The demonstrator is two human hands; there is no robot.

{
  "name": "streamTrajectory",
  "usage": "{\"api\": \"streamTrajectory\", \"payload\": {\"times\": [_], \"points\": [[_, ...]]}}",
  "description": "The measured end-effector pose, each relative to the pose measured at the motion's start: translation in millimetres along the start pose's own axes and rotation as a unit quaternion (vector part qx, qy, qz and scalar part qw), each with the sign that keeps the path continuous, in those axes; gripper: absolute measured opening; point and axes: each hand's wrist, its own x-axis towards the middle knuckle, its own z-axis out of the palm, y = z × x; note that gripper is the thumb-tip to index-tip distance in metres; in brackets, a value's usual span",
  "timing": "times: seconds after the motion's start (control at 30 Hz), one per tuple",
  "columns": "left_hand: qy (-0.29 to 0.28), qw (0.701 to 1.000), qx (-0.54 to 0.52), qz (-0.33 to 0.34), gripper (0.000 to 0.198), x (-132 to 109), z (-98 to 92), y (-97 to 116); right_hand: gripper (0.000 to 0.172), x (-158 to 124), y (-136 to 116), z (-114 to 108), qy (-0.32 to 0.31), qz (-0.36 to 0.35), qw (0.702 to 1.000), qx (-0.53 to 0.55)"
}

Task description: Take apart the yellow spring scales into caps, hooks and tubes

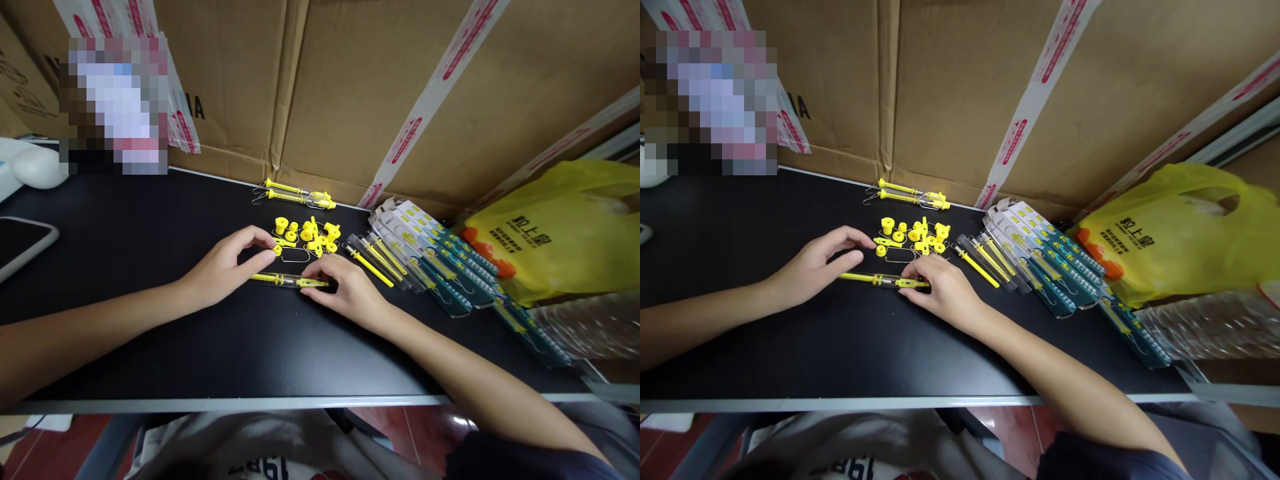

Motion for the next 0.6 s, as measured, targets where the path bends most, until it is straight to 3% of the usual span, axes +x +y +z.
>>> {"api": "streamTrajectory", "payload": {"times": [0.2, 0.43, 0.6], "points": [[-0.075, 0.986, 0.115, 0.093, 0.030, -1, -0.1, -12, 0.014, 1, 2, 1, -0.006, -0.006, 1.000, 0.010], [-0.108, 0.981, 0.125, 0.106, 0.024, -1, -3.5, -20, 0.034, 0, 8, -15, -0.055, 0.019, 0.998, -0.034], [-0.111, 0.982, 0.117, 0.102, 0.023, -1, -5.4, -20, 0.015, 2, 6, -27, -0.106, 0.040, 0.991, -0.076]]}}
